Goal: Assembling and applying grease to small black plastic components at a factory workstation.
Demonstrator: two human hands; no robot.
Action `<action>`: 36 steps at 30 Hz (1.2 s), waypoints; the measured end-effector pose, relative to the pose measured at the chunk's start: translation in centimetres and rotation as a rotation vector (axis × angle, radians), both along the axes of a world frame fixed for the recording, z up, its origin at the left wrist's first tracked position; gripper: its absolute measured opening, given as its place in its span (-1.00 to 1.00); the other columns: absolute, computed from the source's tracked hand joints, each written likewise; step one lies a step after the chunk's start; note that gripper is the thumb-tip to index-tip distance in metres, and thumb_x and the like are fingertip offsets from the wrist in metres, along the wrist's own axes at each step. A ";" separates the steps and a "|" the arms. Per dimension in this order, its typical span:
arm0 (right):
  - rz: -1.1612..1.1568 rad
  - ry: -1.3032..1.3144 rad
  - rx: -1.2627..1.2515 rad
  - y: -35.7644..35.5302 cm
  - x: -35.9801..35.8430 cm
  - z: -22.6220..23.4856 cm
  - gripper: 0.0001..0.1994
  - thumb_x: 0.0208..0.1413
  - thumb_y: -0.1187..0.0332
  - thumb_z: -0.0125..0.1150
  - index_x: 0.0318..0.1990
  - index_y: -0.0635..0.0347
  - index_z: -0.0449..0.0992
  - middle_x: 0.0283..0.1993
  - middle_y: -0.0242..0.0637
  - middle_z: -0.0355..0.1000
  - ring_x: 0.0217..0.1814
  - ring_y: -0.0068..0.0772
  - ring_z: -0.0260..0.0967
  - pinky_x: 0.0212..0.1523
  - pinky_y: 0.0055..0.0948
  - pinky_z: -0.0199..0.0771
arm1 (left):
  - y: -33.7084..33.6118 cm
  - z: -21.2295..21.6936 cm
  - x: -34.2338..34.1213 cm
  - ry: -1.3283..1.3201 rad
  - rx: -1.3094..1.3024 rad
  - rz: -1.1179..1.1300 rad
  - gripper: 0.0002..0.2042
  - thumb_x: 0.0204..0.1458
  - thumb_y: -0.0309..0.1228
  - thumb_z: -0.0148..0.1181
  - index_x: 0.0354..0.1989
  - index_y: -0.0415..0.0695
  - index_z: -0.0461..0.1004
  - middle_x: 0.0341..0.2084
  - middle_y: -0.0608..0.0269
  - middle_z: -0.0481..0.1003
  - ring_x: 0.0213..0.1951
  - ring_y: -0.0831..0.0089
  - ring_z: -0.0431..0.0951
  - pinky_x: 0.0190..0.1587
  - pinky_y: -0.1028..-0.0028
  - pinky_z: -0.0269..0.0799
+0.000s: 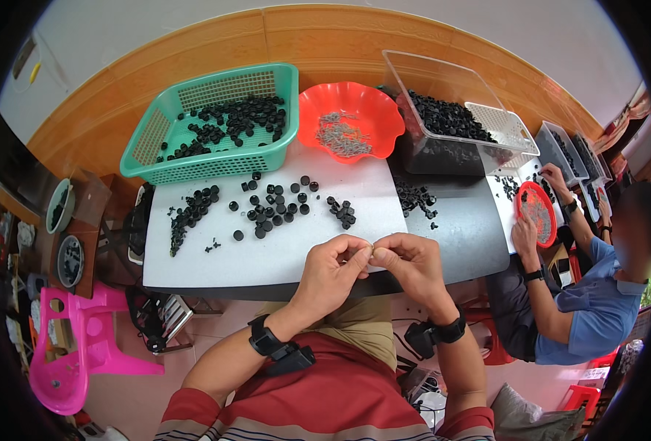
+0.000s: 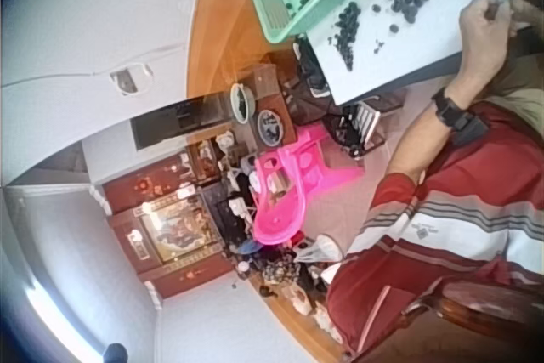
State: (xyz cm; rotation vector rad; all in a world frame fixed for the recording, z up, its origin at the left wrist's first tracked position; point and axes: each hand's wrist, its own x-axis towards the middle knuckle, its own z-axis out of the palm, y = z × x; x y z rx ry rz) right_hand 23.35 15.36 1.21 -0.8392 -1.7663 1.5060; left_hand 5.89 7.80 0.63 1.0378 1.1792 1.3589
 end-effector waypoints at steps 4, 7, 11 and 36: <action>0.022 0.070 -0.261 0.2 -0.2 0.6 -0.80 0.36 0.39 0.22 -0.15 0.41 0.60 -0.28 -0.31 0.56 -0.21 -0.59 0.52 -0.16 -0.52 0.65 | -0.1 0.0 0.4 0.160 0.074 0.112 -0.84 0.30 -0.45 0.21 -0.11 -0.32 0.56 -0.34 0.24 0.59 -0.32 0.56 0.61 -0.21 0.53 0.60; 0.101 0.076 -0.380 0.3 -0.1 0.8 -0.74 0.40 0.31 0.18 -0.14 0.42 0.59 -0.28 -0.31 0.54 -0.25 -0.58 0.51 -0.18 -0.46 0.69 | 0.0 -0.4 0.5 0.306 0.212 0.164 -0.87 0.26 -0.50 0.23 -0.14 -0.32 0.57 -0.30 0.21 0.58 -0.30 0.52 0.61 -0.22 0.52 0.59; 0.105 0.123 -0.450 0.2 -0.1 1.2 -0.72 0.41 0.29 0.16 -0.16 0.42 0.59 -0.28 -0.31 0.51 -0.28 -0.58 0.49 -0.14 -0.39 0.73 | -0.1 0.1 0.7 0.403 0.266 0.200 -0.89 0.22 -0.54 0.25 -0.16 -0.33 0.59 -0.27 0.17 0.58 -0.28 0.49 0.61 -0.23 0.51 0.57; -0.206 -0.623 1.026 2.2 0.2 -1.4 -0.90 0.07 0.46 0.32 -0.25 0.09 0.63 -0.29 -0.34 0.53 -0.26 -0.22 0.44 -0.28 -0.22 0.48 | -0.5 -0.1 0.0 -0.176 -0.053 0.098 -0.75 0.28 -0.32 0.28 -0.11 -0.30 0.60 -0.46 0.31 0.57 -0.42 0.63 0.57 -0.29 0.57 0.58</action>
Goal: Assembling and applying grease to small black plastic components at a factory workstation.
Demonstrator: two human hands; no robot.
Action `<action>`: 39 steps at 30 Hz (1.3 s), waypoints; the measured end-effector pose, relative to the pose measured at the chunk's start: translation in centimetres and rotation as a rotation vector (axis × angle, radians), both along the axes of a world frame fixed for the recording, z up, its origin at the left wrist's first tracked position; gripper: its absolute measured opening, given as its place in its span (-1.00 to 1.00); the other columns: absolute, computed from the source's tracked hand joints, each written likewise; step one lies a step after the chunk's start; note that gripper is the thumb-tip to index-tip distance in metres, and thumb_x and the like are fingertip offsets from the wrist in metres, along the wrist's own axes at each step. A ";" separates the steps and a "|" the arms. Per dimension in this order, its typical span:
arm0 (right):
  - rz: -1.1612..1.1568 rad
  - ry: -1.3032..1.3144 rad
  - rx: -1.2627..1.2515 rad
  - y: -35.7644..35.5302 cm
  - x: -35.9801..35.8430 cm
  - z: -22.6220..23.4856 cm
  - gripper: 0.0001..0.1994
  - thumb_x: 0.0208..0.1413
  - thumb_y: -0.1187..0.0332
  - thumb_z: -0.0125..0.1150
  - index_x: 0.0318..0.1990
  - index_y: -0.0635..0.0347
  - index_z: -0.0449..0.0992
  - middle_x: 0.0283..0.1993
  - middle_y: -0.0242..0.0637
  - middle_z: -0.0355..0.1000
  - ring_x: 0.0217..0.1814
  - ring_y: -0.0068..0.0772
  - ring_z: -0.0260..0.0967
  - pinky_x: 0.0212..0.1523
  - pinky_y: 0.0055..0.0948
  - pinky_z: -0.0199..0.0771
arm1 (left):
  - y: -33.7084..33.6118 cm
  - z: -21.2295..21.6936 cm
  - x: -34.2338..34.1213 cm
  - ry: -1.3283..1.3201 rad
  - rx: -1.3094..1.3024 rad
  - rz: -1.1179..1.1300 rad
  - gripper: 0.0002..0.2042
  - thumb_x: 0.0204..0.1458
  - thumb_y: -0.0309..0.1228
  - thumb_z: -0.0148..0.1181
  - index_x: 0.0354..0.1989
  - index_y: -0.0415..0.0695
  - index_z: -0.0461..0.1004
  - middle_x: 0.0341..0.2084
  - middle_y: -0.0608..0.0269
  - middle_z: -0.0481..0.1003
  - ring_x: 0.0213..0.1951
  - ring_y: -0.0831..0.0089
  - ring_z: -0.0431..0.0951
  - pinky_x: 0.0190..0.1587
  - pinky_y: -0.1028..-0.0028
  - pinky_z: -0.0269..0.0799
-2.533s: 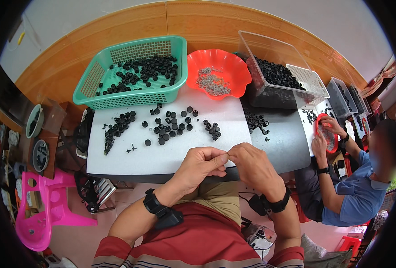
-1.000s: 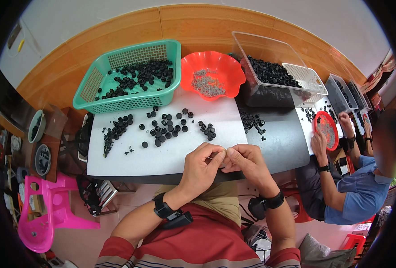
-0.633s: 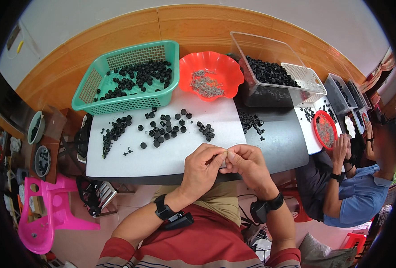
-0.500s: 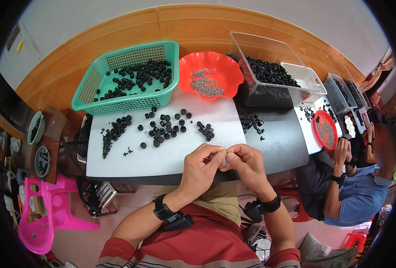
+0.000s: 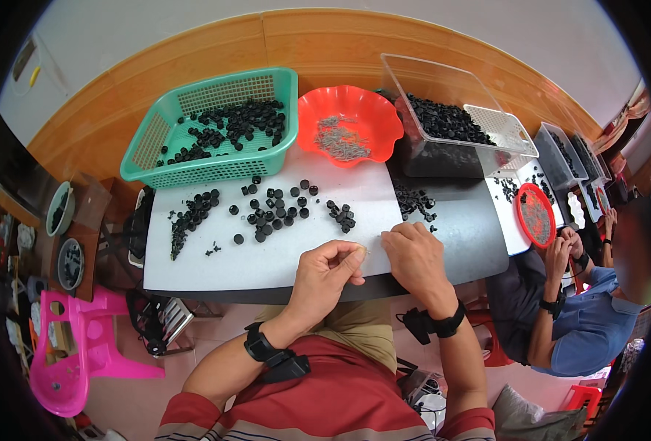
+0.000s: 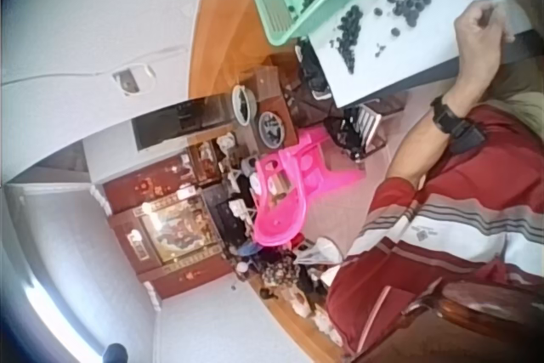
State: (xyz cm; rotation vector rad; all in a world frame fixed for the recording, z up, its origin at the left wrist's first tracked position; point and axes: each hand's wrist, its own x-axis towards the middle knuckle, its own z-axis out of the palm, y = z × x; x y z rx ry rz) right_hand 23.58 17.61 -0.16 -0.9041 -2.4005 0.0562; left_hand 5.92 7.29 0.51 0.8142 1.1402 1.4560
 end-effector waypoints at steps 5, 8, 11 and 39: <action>0.161 0.336 -0.304 -2.4 0.3 2.2 -0.72 0.05 0.51 0.42 -0.04 0.15 0.65 -0.12 -0.26 0.56 -0.17 -0.19 0.55 -0.22 -0.32 0.56 | -0.4 -0.1 -0.3 -0.164 -0.058 -0.038 -0.76 0.28 -0.32 0.29 -0.08 -0.28 0.60 -0.41 0.31 0.56 -0.38 0.65 0.57 -0.27 0.57 0.62; 0.303 0.469 -0.469 -3.6 -0.2 2.1 -0.67 0.05 0.58 0.42 0.01 0.19 0.64 -0.10 -0.20 0.57 -0.16 -0.22 0.58 -0.18 -0.39 0.57 | -0.8 0.4 -0.3 -0.267 -0.089 -0.125 -0.77 0.28 -0.33 0.28 -0.07 -0.26 0.59 -0.37 0.33 0.55 -0.36 0.66 0.57 -0.25 0.57 0.64; 0.335 0.534 -0.421 -4.0 -0.5 1.6 -0.69 0.08 0.64 0.38 0.00 0.23 0.63 -0.15 -0.19 0.57 -0.22 -0.33 0.57 -0.23 -0.46 0.57 | -1.1 0.4 -0.4 -0.379 -0.104 -0.169 -0.82 0.31 -0.39 0.23 -0.06 -0.24 0.56 -0.35 0.31 0.56 -0.35 0.62 0.60 -0.24 0.53 0.66; 0.359 0.664 -0.581 -5.7 -2.2 2.0 -0.88 0.17 0.59 0.34 -0.14 0.32 0.61 -0.22 -0.20 0.55 -0.24 -0.43 0.52 -0.21 -0.50 0.55 | -2.6 -0.6 -2.8 -0.658 -0.093 -0.194 -0.74 0.31 -0.51 0.16 0.12 -0.30 0.52 -0.07 0.09 0.62 -0.08 0.39 0.68 0.08 0.44 0.67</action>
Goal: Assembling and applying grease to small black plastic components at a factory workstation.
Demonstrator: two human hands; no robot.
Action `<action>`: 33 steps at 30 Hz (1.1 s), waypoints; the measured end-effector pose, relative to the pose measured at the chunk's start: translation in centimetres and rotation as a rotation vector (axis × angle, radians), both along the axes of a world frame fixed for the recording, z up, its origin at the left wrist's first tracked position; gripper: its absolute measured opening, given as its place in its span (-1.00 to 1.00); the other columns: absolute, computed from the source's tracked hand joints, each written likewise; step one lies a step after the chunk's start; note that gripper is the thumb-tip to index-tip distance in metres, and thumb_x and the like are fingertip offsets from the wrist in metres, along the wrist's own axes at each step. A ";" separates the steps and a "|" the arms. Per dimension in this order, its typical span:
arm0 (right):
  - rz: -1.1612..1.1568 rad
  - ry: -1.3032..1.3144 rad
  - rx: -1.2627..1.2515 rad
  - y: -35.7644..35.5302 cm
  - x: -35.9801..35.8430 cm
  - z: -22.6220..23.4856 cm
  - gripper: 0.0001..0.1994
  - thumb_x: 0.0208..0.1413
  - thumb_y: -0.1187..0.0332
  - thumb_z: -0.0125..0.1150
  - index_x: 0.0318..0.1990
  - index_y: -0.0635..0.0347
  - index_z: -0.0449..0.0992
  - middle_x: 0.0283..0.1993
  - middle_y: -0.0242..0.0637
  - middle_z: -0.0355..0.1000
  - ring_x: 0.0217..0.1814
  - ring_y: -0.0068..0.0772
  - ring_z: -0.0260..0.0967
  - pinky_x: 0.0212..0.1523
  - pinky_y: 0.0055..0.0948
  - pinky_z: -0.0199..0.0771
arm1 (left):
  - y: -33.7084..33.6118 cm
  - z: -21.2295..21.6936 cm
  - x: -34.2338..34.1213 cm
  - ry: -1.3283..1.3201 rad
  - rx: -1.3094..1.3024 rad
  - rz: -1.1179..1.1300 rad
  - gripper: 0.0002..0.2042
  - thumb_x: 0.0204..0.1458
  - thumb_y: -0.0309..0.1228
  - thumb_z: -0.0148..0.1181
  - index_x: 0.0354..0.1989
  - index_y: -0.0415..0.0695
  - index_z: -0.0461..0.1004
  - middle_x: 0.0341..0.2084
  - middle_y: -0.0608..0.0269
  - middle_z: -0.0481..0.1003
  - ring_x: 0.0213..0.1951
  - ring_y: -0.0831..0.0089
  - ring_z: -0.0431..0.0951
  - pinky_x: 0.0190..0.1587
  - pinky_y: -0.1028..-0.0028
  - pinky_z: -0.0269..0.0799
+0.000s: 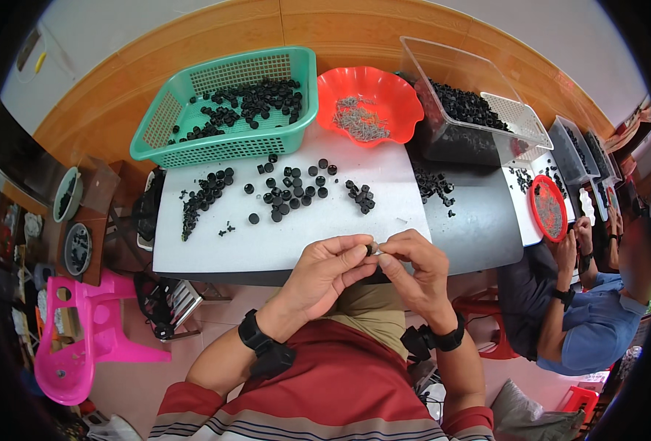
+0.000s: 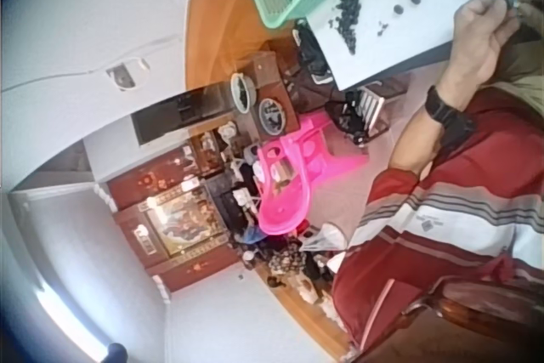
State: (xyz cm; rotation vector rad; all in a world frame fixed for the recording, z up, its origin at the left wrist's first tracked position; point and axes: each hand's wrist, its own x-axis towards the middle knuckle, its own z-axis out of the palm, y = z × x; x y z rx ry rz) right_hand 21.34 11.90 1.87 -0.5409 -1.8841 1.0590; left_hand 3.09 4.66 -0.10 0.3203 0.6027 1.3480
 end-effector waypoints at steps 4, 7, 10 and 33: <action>-0.003 0.012 -0.001 -0.2 0.0 -0.4 -0.88 0.16 0.58 0.35 -0.15 0.31 0.62 -0.22 -0.21 0.55 -0.25 -0.43 0.52 -0.22 -0.50 0.54 | -0.1 0.2 0.1 0.015 -0.001 -0.001 -0.76 0.31 -0.52 0.17 0.10 -0.29 0.54 -0.08 0.09 0.62 -0.09 0.40 0.68 0.09 0.43 0.66; -0.001 -0.016 0.013 -0.3 0.0 -0.5 -0.88 0.16 0.58 0.35 -0.15 0.30 0.62 -0.23 -0.21 0.56 -0.27 -0.43 0.52 -0.23 -0.51 0.53 | 0.0 0.1 0.1 0.021 -0.008 0.004 -0.78 0.30 -0.52 0.17 0.07 -0.28 0.55 -0.09 0.10 0.62 -0.08 0.40 0.68 0.08 0.43 0.66; -0.007 -0.016 0.019 -0.4 0.0 -0.7 -0.87 0.16 0.58 0.36 -0.15 0.29 0.62 -0.23 -0.22 0.56 -0.28 -0.43 0.52 -0.24 -0.51 0.53 | -0.1 -0.1 0.1 0.021 -0.011 0.004 -0.79 0.30 -0.52 0.19 0.05 -0.27 0.56 -0.09 0.10 0.62 -0.09 0.40 0.67 0.06 0.43 0.66; -0.031 -0.146 0.265 0.3 0.0 -0.9 -0.57 -0.03 0.58 0.48 0.06 0.21 0.60 -0.16 -0.25 0.50 -0.44 -0.51 0.45 -0.47 -0.54 0.48 | -0.2 0.6 0.0 0.088 -0.029 -0.021 -0.85 0.24 -0.59 0.22 -0.05 -0.23 0.57 -0.12 0.17 0.60 -0.05 0.37 0.67 0.07 0.41 0.67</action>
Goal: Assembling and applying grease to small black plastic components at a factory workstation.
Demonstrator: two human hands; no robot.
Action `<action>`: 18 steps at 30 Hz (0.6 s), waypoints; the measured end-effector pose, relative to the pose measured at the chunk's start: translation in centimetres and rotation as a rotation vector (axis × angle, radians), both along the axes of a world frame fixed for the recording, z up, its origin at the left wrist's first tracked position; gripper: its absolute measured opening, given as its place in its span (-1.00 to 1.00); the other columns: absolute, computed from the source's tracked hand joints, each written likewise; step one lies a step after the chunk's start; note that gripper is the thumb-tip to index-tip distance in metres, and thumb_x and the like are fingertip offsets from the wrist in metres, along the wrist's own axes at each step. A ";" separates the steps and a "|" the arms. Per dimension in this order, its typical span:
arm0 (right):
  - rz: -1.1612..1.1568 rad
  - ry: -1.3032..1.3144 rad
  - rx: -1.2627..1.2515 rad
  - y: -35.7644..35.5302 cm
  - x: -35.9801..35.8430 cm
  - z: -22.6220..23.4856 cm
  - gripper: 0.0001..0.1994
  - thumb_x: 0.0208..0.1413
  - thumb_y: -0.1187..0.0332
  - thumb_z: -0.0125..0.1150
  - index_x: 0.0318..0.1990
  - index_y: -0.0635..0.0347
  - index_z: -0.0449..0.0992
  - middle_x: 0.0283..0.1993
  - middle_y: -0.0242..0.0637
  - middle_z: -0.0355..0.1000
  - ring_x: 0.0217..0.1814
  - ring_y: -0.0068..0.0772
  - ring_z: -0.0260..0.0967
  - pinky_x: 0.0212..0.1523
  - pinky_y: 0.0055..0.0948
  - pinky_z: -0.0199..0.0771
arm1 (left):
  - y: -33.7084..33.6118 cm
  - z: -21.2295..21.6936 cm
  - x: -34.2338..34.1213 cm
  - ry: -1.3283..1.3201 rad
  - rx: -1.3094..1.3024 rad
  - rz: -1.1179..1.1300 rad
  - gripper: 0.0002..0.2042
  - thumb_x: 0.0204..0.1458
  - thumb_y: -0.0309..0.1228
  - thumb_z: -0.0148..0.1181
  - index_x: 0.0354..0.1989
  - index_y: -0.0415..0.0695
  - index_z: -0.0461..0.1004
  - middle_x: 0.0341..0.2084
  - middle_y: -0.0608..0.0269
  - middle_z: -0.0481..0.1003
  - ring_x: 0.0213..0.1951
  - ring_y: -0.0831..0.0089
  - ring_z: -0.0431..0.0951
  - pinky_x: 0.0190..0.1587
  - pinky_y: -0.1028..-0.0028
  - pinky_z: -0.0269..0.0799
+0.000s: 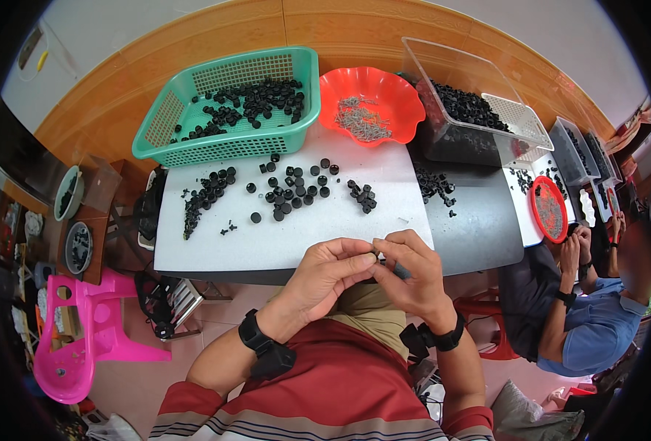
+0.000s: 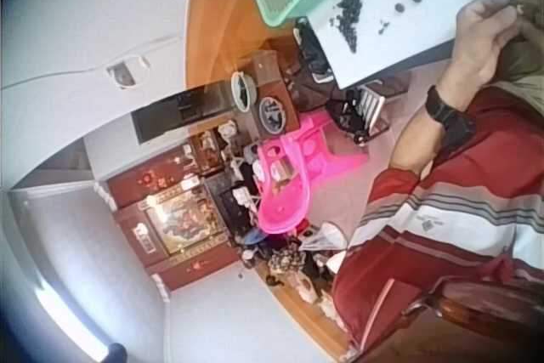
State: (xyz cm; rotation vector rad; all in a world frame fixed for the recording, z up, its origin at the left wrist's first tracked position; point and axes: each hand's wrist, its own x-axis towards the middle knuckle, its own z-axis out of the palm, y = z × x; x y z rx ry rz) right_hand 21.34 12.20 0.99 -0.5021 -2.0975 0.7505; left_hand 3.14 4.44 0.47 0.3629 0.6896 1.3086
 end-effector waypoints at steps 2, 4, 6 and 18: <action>-0.005 0.005 0.003 0.0 -0.1 -0.1 -0.57 -0.03 0.58 0.49 0.06 0.21 0.60 -0.17 -0.25 0.50 -0.44 -0.51 0.45 -0.47 -0.54 0.48 | 0.0 0.1 0.0 0.009 -0.020 -0.005 -0.86 0.25 -0.57 0.22 -0.05 -0.23 0.57 -0.13 0.18 0.60 -0.06 0.38 0.67 0.07 0.41 0.67; -0.011 0.010 0.007 0.0 -0.2 0.0 -0.57 -0.03 0.57 0.49 0.05 0.21 0.60 -0.18 -0.26 0.50 -0.44 -0.50 0.45 -0.48 -0.53 0.47 | 0.1 0.0 -0.2 0.008 -0.020 -0.028 -0.86 0.28 -0.51 0.21 -0.05 -0.23 0.57 -0.14 0.19 0.61 -0.08 0.41 0.67 0.05 0.41 0.66; -0.006 0.010 -0.010 0.0 -0.3 0.1 -0.58 -0.02 0.56 0.49 0.06 0.22 0.60 -0.19 -0.25 0.50 -0.45 -0.50 0.44 -0.48 -0.53 0.46 | 0.0 0.0 -0.3 0.012 -0.023 -0.042 -0.86 0.28 -0.48 0.22 -0.05 -0.21 0.56 -0.14 0.20 0.61 -0.08 0.41 0.67 0.05 0.41 0.66; -0.017 0.098 -0.173 -0.3 -0.7 -0.2 -0.61 0.02 0.54 0.47 0.04 0.27 0.59 -0.18 -0.23 0.51 -0.50 -0.59 0.42 -0.50 -0.57 0.42 | 0.0 1.0 -0.1 -0.042 -0.063 -0.035 -0.75 0.32 -0.46 0.16 0.14 -0.17 0.48 -0.15 0.19 0.61 -0.09 0.42 0.67 0.05 0.39 0.63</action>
